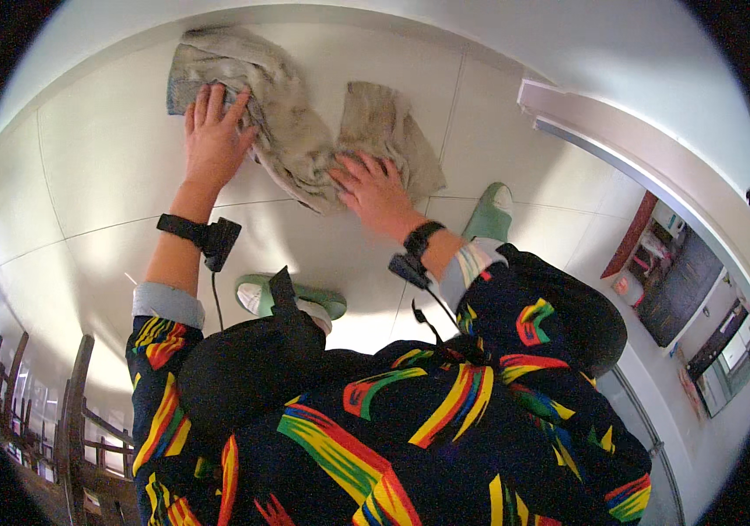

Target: The person sweeps debris into a dustpan, then wipes the tiled floor with a cloth. They move a plastic bag and a chair to reach more floor area, continue wiping, and place the chair back.

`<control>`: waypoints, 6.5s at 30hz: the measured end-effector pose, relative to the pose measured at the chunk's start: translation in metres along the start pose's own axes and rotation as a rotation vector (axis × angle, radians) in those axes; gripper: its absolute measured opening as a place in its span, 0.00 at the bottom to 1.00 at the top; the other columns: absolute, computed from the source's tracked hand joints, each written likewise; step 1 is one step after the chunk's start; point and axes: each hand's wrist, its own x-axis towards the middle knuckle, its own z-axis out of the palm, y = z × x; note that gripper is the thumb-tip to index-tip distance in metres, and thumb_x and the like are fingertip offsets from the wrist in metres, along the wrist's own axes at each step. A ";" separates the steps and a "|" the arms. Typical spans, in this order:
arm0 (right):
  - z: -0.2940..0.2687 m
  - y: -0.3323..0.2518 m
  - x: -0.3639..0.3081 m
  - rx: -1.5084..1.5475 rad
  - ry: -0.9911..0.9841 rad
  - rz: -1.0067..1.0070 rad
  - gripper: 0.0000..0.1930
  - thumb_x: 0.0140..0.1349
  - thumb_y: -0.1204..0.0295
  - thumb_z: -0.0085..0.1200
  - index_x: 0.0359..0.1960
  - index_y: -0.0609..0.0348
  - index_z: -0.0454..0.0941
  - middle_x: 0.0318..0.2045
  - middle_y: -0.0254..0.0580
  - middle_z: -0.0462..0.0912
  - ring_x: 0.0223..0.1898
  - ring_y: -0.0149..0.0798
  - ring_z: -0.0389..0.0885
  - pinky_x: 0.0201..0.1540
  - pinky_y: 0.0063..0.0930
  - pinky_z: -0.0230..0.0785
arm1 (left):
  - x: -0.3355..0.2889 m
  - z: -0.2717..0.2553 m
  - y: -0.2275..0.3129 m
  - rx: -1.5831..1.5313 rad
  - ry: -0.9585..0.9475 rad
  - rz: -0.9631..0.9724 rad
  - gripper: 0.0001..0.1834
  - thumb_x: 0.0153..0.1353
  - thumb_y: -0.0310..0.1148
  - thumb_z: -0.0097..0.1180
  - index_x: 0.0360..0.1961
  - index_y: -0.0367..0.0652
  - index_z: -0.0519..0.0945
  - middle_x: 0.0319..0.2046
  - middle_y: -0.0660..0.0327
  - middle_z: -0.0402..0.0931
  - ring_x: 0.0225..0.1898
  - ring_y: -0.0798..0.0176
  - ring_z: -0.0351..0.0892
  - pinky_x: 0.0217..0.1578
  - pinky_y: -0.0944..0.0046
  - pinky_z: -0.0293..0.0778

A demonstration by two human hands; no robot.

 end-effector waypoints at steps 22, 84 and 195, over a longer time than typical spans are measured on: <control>-0.001 0.303 0.011 -0.199 0.345 0.584 0.32 0.65 0.52 0.38 0.57 0.74 0.65 0.66 0.67 0.53 0.69 0.60 0.43 0.70 0.51 0.35 | 0.009 -0.012 0.066 -0.142 -0.382 0.431 0.32 0.55 0.44 0.58 0.62 0.53 0.67 0.67 0.58 0.55 0.68 0.51 0.51 0.65 0.48 0.52; -0.487 -0.179 0.057 0.068 0.575 -0.744 0.16 0.69 0.72 0.41 0.58 0.56 0.70 0.57 0.49 0.74 0.54 0.41 0.76 0.55 0.34 0.70 | -0.055 -0.080 -0.164 0.031 -0.224 -0.431 0.15 0.54 0.27 0.54 0.44 0.51 0.80 0.46 0.60 0.75 0.50 0.50 0.73 0.46 0.52 0.75; -0.659 -0.394 0.045 -1.195 1.222 -0.616 0.19 0.65 0.61 0.49 0.46 0.67 0.69 0.57 0.54 0.61 0.62 0.49 0.56 0.60 0.44 0.59 | -0.070 -0.177 -0.186 -0.316 0.356 -0.016 0.17 0.54 0.35 0.54 0.47 0.51 0.78 0.53 0.64 0.71 0.59 0.57 0.64 0.60 0.51 0.57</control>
